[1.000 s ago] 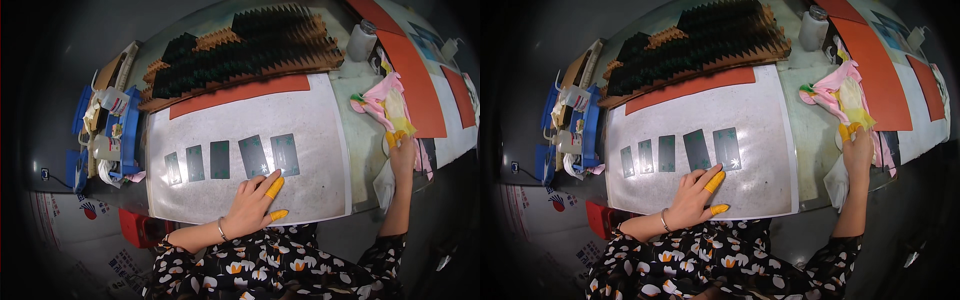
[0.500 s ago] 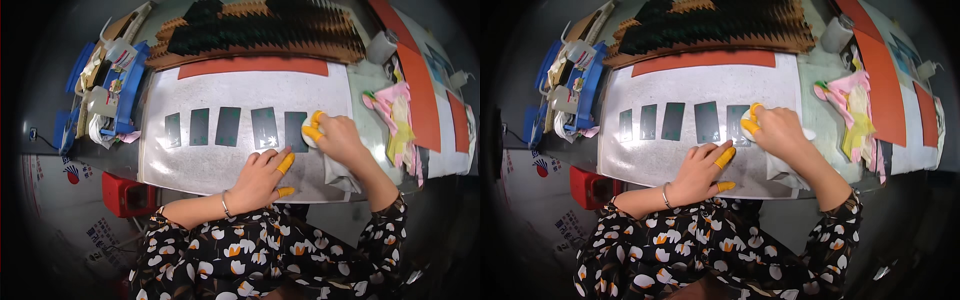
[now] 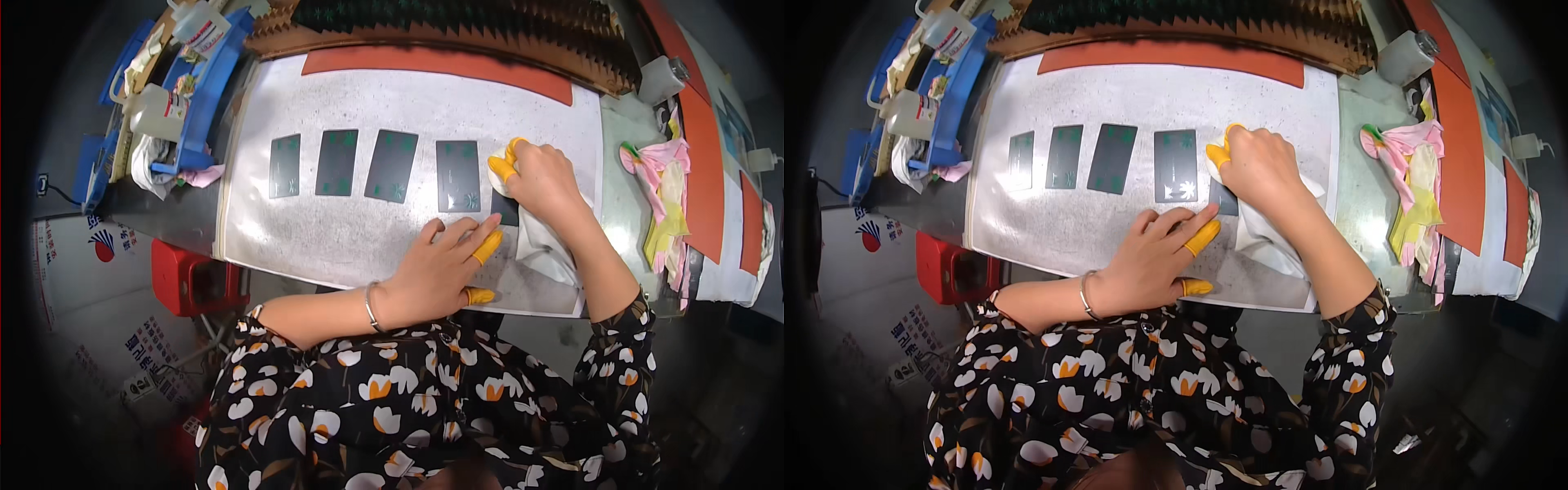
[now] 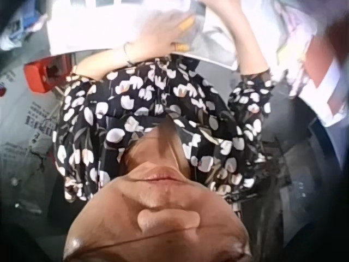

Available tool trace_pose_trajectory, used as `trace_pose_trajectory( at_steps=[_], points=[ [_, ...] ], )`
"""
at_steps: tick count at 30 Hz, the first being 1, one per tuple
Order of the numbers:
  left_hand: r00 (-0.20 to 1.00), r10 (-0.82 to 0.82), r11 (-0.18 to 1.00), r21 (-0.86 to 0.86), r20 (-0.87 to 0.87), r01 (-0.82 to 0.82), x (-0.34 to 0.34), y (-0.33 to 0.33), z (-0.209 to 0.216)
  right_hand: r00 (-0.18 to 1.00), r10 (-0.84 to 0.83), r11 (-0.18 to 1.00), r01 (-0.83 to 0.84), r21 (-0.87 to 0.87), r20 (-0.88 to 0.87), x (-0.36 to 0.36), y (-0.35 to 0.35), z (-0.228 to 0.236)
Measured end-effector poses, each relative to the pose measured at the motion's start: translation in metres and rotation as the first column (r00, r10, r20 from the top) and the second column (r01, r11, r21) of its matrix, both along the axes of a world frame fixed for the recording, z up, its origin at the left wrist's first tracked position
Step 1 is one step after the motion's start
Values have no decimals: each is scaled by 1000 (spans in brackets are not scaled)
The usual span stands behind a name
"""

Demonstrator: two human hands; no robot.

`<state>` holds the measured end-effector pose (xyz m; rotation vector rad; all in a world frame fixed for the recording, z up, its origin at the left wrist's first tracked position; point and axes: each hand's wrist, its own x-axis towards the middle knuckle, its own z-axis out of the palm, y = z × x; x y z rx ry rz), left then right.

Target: Cleaning green-tinted glass panels with a cloth and liquid and organizing them on a workbench.

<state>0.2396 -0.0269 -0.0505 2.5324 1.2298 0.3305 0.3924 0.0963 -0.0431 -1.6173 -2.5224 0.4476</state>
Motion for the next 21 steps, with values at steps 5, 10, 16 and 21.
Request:
trace_pose_trajectory(
  at_steps=[5,10,16,21],
  points=[
    [994,-5,994,-108,108,16,-17,-10,-7,1000,9,1000,-8,-22,12,5,-37,-12],
    [991,56,998,-45,120,-51,-40,-9,-4,1000,9,1000,-9,-16,-21,10,-62,-8],
    [991,109,994,16,79,-111,-51,-8,-9,986,142,978,-127,-167,82,9,-62,8],
    [983,145,987,46,110,-151,-47,-15,-7,997,73,997,-72,-18,10,-44,-13,15]
  ],
)
